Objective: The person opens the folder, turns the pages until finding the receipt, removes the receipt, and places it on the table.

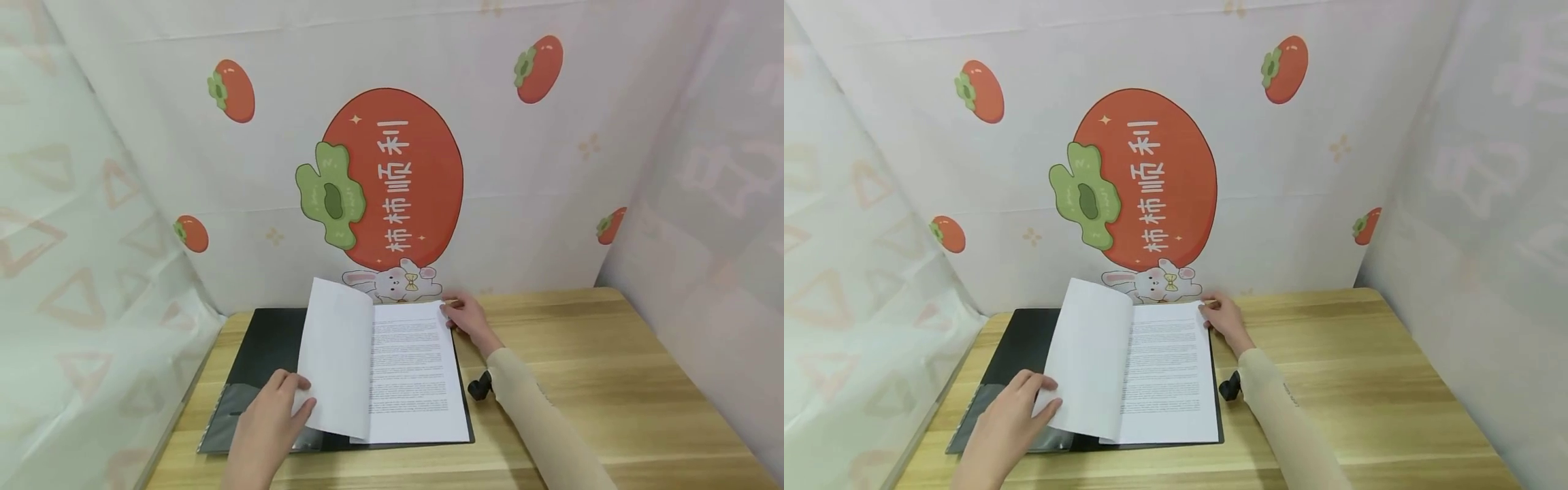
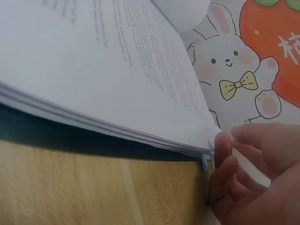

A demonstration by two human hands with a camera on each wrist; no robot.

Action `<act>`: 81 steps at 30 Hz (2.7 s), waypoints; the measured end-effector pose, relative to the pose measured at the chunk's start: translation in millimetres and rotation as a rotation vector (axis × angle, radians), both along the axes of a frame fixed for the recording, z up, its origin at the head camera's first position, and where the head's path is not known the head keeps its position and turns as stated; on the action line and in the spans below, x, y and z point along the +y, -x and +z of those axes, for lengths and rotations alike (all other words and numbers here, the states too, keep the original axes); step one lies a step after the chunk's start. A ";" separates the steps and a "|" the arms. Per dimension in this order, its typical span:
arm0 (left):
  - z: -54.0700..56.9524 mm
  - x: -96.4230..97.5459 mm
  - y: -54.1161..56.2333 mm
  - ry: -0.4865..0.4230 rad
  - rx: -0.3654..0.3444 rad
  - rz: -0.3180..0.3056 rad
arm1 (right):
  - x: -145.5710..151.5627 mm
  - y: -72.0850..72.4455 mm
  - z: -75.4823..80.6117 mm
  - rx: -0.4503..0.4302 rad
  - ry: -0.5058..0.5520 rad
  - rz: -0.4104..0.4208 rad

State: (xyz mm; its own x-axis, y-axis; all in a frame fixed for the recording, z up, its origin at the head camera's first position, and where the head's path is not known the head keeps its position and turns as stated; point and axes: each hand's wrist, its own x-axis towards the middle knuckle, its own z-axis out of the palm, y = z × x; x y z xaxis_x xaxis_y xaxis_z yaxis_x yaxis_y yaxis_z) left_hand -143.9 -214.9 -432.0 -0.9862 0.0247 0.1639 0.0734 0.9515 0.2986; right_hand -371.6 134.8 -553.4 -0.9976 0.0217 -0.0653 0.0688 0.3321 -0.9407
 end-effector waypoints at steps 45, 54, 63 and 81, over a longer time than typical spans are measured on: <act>-103.3 -58.7 22.3 -0.114 -0.252 0.154 | -10.8 14.2 -6.7 0.133 -0.090 -0.073; -103.3 -56.5 22.4 -0.105 -0.255 0.152 | -11.0 17.8 -11.2 0.202 -0.192 -0.080; -102.2 -54.5 22.9 -0.097 -0.261 0.159 | -10.9 21.0 -10.7 0.227 -0.240 -0.036; -106.7 -42.3 15.3 -0.084 -0.067 0.110 | -12.0 13.2 6.1 0.393 -0.382 0.015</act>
State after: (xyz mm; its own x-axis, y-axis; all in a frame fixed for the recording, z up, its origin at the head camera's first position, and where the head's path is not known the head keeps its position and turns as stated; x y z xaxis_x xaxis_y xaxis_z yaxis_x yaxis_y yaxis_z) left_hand -159.2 -257.2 -538.7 -0.9910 -0.0955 0.0942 -0.0532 0.9244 0.3778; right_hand -384.8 122.7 -547.3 -0.9458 -0.0434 0.3220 -0.2706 0.6537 -0.7068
